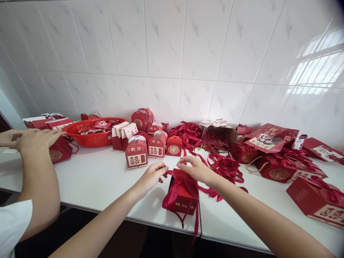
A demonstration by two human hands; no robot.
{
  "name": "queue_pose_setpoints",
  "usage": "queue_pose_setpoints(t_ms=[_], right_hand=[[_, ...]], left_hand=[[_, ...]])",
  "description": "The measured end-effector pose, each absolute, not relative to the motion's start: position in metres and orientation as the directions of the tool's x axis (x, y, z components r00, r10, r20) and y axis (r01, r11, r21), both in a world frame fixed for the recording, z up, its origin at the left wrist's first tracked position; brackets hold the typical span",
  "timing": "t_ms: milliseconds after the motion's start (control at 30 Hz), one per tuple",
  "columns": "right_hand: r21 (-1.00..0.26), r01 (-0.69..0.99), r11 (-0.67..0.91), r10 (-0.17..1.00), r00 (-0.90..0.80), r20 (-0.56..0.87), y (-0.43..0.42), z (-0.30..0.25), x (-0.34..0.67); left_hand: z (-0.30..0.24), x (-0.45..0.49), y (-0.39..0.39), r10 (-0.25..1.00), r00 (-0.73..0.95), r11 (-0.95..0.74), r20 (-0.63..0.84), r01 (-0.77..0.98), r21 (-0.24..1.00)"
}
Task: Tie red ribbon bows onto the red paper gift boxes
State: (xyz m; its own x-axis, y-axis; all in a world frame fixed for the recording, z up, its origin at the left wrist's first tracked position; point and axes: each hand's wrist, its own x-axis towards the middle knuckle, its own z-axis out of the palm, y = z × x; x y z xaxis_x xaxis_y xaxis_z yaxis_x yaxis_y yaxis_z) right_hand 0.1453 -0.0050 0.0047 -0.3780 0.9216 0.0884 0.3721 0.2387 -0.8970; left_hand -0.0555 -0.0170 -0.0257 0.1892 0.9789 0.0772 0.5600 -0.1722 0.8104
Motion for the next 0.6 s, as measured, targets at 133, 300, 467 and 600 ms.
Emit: queue_pose_setpoints(t_ms=[133,300,467,600], right_hand=[[-0.796,0.52,0.309,0.943,-0.276,0.186,-0.016,-0.001,0.187],[-0.8,0.585,0.133,0.922,-0.368,-0.116,-0.034,-0.023,0.211],[-0.928,0.372,0.002,0.863,-0.47,-0.186,-0.043,-0.039,0.196],[-0.974,0.098,-0.202,0.835,-0.502,-0.224,-0.042,-0.038,0.198]], left_hand=[[-0.04,-0.103,-0.011,0.989,0.008,-0.073,0.144,0.889,0.451],[-0.045,-0.107,-0.011,0.963,0.023,-0.156,0.269,0.862,0.483],[-0.034,-0.057,-0.021,0.959,0.263,-0.21,0.107,0.401,0.892],[-0.03,-0.044,-0.027,0.927,0.343,0.063,-0.151,0.256,0.965]])
